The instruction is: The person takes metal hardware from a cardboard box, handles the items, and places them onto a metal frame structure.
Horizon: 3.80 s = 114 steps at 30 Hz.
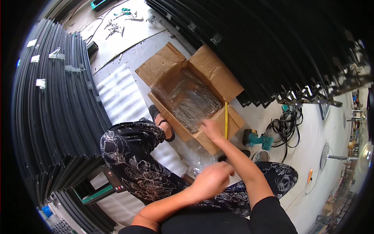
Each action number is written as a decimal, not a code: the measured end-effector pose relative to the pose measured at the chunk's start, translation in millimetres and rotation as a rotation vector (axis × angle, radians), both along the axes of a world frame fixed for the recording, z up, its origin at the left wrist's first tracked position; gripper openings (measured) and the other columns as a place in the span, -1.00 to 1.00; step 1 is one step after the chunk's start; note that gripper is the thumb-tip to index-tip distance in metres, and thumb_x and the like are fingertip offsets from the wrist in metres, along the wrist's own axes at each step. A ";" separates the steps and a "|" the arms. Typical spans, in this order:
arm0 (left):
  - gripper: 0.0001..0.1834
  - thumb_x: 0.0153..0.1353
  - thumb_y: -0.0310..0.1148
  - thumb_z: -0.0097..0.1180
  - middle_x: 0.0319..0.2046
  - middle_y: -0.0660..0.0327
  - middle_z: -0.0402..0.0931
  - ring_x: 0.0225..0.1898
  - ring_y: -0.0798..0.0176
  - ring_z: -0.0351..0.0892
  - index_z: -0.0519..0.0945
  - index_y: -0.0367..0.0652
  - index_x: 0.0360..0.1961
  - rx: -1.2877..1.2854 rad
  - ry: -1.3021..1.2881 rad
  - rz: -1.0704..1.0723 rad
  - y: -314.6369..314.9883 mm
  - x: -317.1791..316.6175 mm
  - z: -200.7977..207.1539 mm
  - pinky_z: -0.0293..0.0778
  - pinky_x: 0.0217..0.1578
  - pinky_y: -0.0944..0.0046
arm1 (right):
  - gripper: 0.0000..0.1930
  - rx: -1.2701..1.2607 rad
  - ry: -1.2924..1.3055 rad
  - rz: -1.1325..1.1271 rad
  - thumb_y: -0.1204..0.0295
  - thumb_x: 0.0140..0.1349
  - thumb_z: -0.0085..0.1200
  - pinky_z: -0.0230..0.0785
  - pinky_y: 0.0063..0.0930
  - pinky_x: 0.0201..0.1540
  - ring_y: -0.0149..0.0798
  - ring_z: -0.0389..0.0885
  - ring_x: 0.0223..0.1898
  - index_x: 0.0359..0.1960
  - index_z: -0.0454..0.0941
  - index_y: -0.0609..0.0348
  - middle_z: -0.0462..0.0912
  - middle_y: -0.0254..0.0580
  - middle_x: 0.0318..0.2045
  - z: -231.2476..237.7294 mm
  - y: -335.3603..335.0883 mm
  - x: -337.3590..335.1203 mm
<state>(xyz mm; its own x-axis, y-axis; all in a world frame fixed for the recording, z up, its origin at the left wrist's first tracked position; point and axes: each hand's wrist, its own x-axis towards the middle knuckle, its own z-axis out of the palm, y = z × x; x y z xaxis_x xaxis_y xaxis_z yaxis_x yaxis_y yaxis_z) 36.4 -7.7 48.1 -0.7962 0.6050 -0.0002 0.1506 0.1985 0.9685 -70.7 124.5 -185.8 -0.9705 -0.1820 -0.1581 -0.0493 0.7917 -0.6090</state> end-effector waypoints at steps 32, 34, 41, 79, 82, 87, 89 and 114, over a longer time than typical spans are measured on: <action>-0.43 0.31 0.02 -0.11 0.08 0.06 0.38 0.07 0.17 0.41 0.31 -0.27 0.10 0.587 -0.868 1.048 -23.2 -50.5 -95.0 0.41 -0.05 0.22 | -0.82 -0.932 -0.811 -0.172 0.38 0.12 0.15 0.33 -0.61 -0.29 -0.56 0.43 -0.35 -0.27 0.49 0.12 0.49 -0.48 -0.42 150.6 52.0 67.4; -0.46 0.30 0.02 -0.08 -0.02 0.12 0.44 -0.04 0.25 0.46 0.36 -0.27 0.04 0.733 -0.888 0.894 -23.7 -52.7 -90.1 0.42 -0.09 0.24 | -0.82 -1.016 -0.758 -0.181 0.42 0.12 0.14 0.32 -0.62 -0.31 -0.55 0.44 -0.37 -0.26 0.48 0.16 0.49 -0.47 -0.42 168.3 55.6 97.2; -0.74 0.34 -0.31 -0.09 -0.29 0.19 0.55 -0.28 0.31 0.57 0.49 -0.29 -0.13 0.900 -0.814 0.722 -20.9 -40.5 -62.9 0.53 -0.25 0.29 | -0.68 -1.092 -0.676 -0.217 0.46 0.11 0.18 0.41 -0.56 -0.16 -0.46 0.51 -0.25 -0.11 0.45 0.26 0.53 -0.34 -0.29 171.3 50.3 148.4; -0.82 0.32 -0.36 -0.07 -0.28 0.04 0.57 -0.19 0.09 0.59 0.49 -0.26 -0.26 0.918 -0.953 0.617 -44.2 -48.1 -71.9 0.51 -0.12 0.16 | -0.70 -0.821 -0.372 -0.261 0.22 0.32 -0.01 0.10 -0.66 -0.54 -0.62 0.21 -0.59 -0.47 0.46 0.17 0.35 -0.55 -0.62 158.7 5.8 141.8; -0.76 0.34 -0.29 -0.10 -0.13 0.00 0.51 -0.09 0.03 0.55 0.43 -0.24 -0.14 1.140 -0.912 0.629 -42.8 -48.9 -82.5 0.49 -0.01 0.08 | -0.69 -0.798 -0.244 -0.291 0.23 0.30 0.03 0.11 -0.63 -0.57 -0.60 0.21 -0.60 -0.49 0.45 0.22 0.34 -0.51 -0.67 158.4 -12.2 147.7; -0.68 0.29 -0.26 0.02 -0.17 0.06 0.54 -0.11 0.11 0.56 0.44 -0.28 -0.06 0.997 -0.910 0.537 -36.9 -52.3 -52.4 0.48 -0.02 0.15 | -0.63 -0.489 0.047 -0.309 0.16 0.19 0.13 0.17 -0.45 -0.57 -0.41 0.28 -0.64 -0.49 0.43 0.27 0.36 -0.20 -0.71 173.2 -8.1 150.6; -0.72 0.18 -0.33 0.16 -0.28 0.22 0.56 -0.24 0.38 0.51 0.51 -0.25 -0.14 0.633 -0.745 0.493 -38.2 -47.9 -60.0 0.43 -0.25 0.38 | -0.63 -0.429 0.081 -0.304 0.15 0.17 0.14 0.18 -0.42 -0.57 -0.33 0.30 -0.65 -0.48 0.44 0.27 0.38 -0.14 -0.69 174.4 -3.9 153.3; -0.79 0.26 -0.34 0.03 -0.55 0.22 0.51 -0.55 0.32 0.49 0.49 -0.24 -0.46 0.777 -0.822 0.936 -28.7 -43.6 -100.1 0.43 -0.51 0.34 | -0.62 0.109 0.260 -0.042 0.07 0.02 0.17 0.33 -0.15 -0.54 0.00 0.52 -0.57 -0.60 0.40 0.14 0.50 -0.07 -0.68 165.7 -31.5 148.0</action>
